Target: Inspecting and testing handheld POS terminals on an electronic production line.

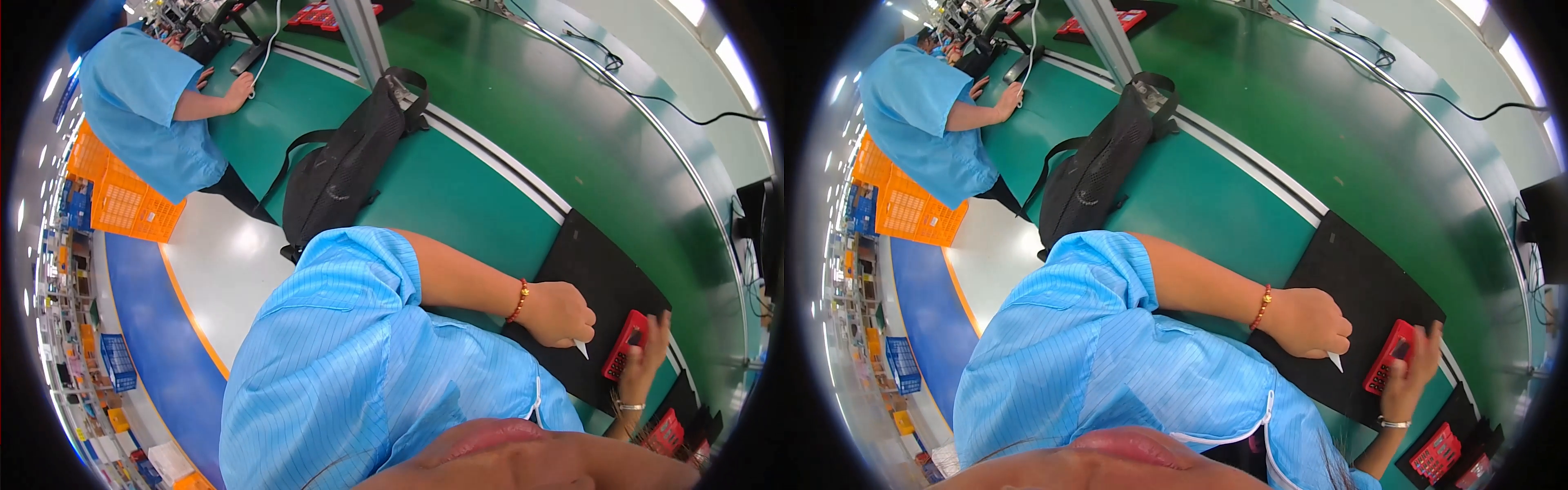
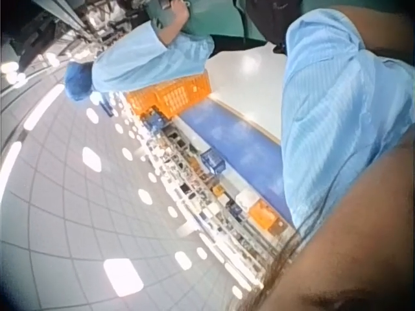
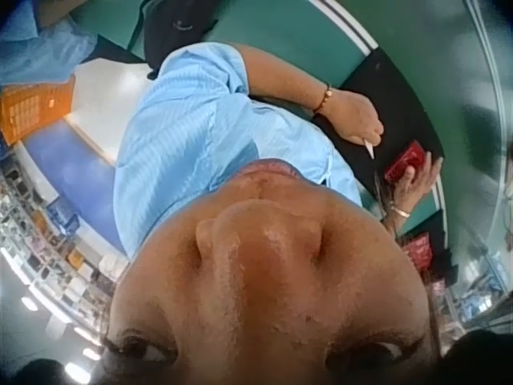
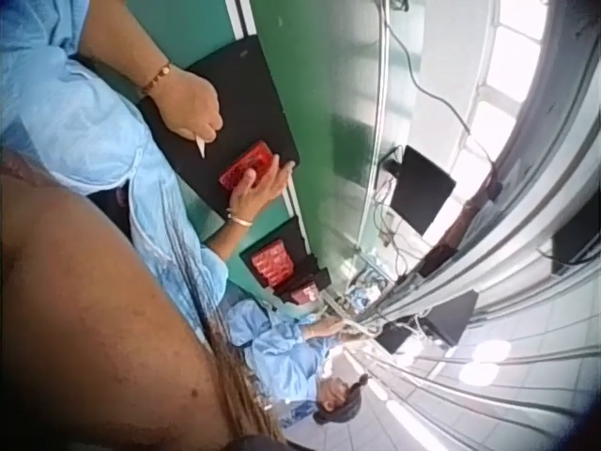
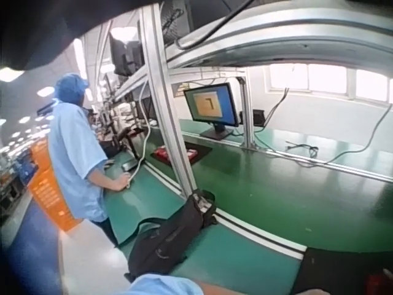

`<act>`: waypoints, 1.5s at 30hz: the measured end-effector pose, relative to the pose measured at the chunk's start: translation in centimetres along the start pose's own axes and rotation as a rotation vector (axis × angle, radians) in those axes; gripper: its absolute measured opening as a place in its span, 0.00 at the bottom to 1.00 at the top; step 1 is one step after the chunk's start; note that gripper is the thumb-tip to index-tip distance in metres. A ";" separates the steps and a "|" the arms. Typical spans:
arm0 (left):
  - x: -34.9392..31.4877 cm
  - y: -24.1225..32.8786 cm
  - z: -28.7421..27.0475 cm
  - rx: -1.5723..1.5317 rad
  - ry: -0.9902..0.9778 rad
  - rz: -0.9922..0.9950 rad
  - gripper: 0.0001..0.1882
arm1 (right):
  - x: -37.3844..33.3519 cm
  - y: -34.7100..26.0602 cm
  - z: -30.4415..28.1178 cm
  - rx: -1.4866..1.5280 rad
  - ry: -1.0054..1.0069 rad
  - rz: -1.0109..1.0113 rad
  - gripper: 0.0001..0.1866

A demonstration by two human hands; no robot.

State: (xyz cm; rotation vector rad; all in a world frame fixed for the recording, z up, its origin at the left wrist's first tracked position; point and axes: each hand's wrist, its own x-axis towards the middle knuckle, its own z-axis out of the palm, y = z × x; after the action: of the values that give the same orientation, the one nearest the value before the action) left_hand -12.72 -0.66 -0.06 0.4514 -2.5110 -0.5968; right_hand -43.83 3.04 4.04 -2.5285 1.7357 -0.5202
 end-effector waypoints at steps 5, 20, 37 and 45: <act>-0.2 -0.3 -0.8 0.102 -0.017 -0.025 0.08 | -5.4 13.7 -1.2 -0.348 -0.299 0.561 0.31; -2.8 -12.6 -9.5 0.232 0.494 -0.598 0.10 | 2.9 0.9 1.5 1.550 -0.005 0.812 0.20; -2.4 -13.6 -11.0 0.149 0.569 -0.757 0.09 | 5.3 1.6 5.0 1.634 0.033 0.572 0.30; -2.5 -13.4 -11.0 0.139 0.565 -0.742 0.07 | 4.6 2.0 5.2 1.635 0.009 0.599 0.33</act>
State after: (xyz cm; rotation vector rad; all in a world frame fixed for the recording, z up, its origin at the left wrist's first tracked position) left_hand -2.04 -14.46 0.78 1.4127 -1.8028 -0.4591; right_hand -42.66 -2.76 -0.07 -0.8340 1.0359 -1.1593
